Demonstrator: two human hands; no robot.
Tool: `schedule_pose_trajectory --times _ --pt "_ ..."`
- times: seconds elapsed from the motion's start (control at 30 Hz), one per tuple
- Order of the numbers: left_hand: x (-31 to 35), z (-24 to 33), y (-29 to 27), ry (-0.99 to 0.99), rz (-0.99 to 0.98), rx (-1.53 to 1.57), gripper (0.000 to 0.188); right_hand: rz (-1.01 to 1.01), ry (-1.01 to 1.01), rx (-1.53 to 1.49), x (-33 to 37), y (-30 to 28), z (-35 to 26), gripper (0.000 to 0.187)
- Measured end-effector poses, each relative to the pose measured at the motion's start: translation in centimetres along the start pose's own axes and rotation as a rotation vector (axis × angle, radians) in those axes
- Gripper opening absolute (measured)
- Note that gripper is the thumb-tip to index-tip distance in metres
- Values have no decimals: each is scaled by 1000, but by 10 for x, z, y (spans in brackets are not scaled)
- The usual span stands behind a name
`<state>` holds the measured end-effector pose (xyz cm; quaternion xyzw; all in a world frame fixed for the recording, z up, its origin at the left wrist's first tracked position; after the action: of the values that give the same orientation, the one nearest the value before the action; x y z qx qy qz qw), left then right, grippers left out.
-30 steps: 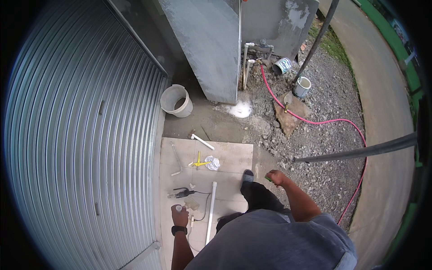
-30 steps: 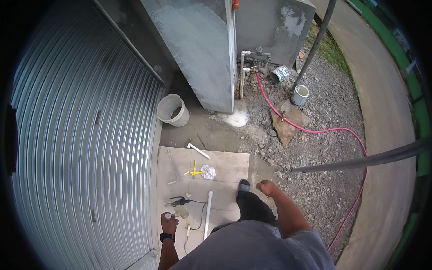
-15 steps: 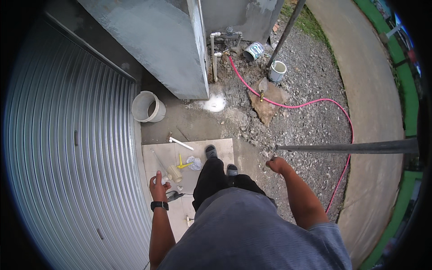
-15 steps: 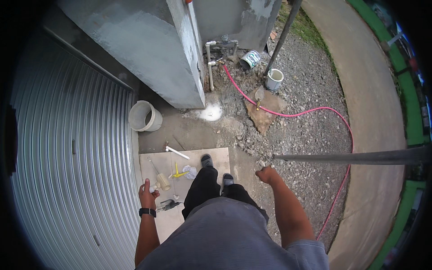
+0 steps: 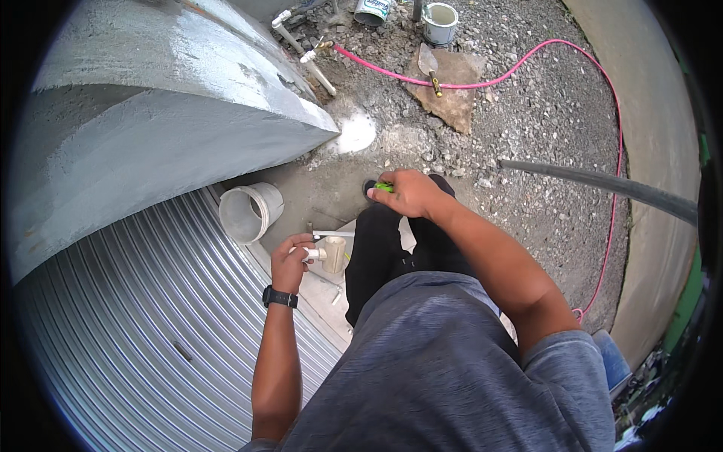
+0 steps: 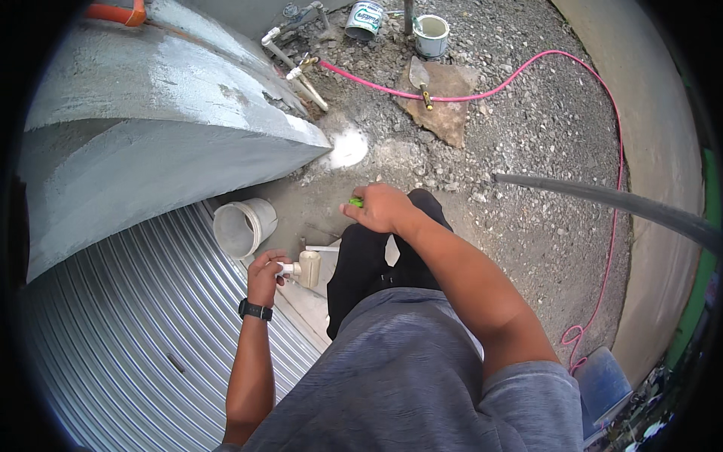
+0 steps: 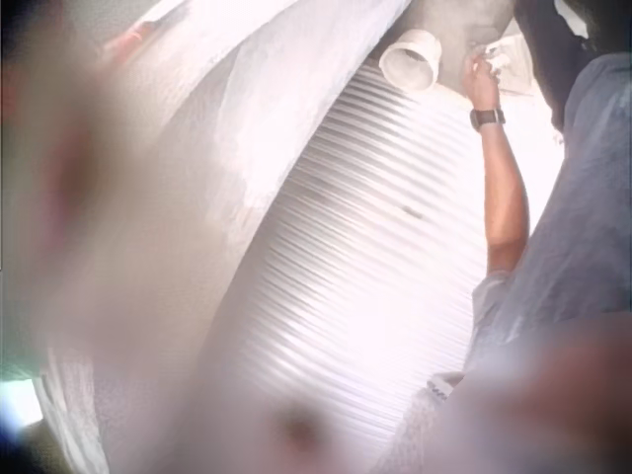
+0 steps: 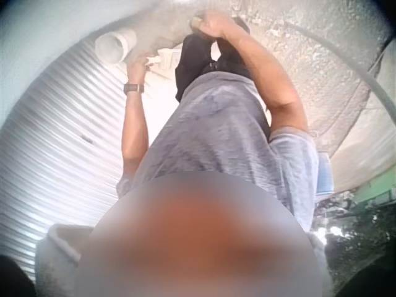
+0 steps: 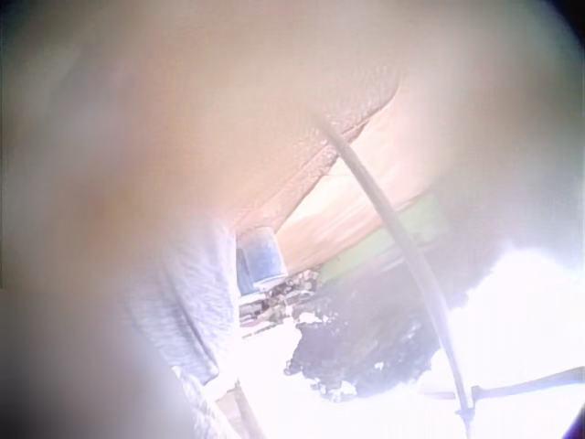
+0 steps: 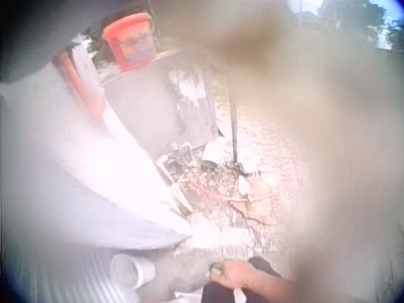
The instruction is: The person measures and cuts a white PVC pipe, then uses a heat gun to soften the ends before joining them to fittings. They repeatedly measure, cut, and assemble sections, checking fit against an existing wall-mounted pipe.
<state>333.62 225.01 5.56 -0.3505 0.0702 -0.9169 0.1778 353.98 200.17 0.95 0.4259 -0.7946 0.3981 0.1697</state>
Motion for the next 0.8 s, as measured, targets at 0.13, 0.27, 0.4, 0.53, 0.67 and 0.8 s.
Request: schedule_pose_trajectory --times 0.13,0.27,0.4,0.53,0.67,0.8 --pt "-73 50 48 83 -240 -64 33 129 -353 -136 -17 -13 -66 49" --pt "-139 68 89 -36 -318 9 30 138 -293 -139 -54 -32 -55 48" --pt "-189 73 126 -16 -348 -47 25 54 -289 -137 -104 -55 -17 48" --pt "-254 55 157 -39 -286 49 19 -62 -196 -104 -164 -65 47 46" --pt "-323 21 174 -232 -126 255 20 -206 11 -77 -226 -94 145 40" --pt "-400 -3 210 -248 -142 368 20 -185 258 193 -277 -101 215 40"
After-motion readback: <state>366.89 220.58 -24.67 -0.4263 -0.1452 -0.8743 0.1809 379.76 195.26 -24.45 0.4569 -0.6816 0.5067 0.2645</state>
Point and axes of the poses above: each hand's wrist, its own x-axis away from the middle knuckle, its own y-axis out of the palm, z = x × y, the point moved 6 cm from there along -x, towards the middle knuckle, and after that the axes turned 8 degrees about y, right-handed, at the moved point
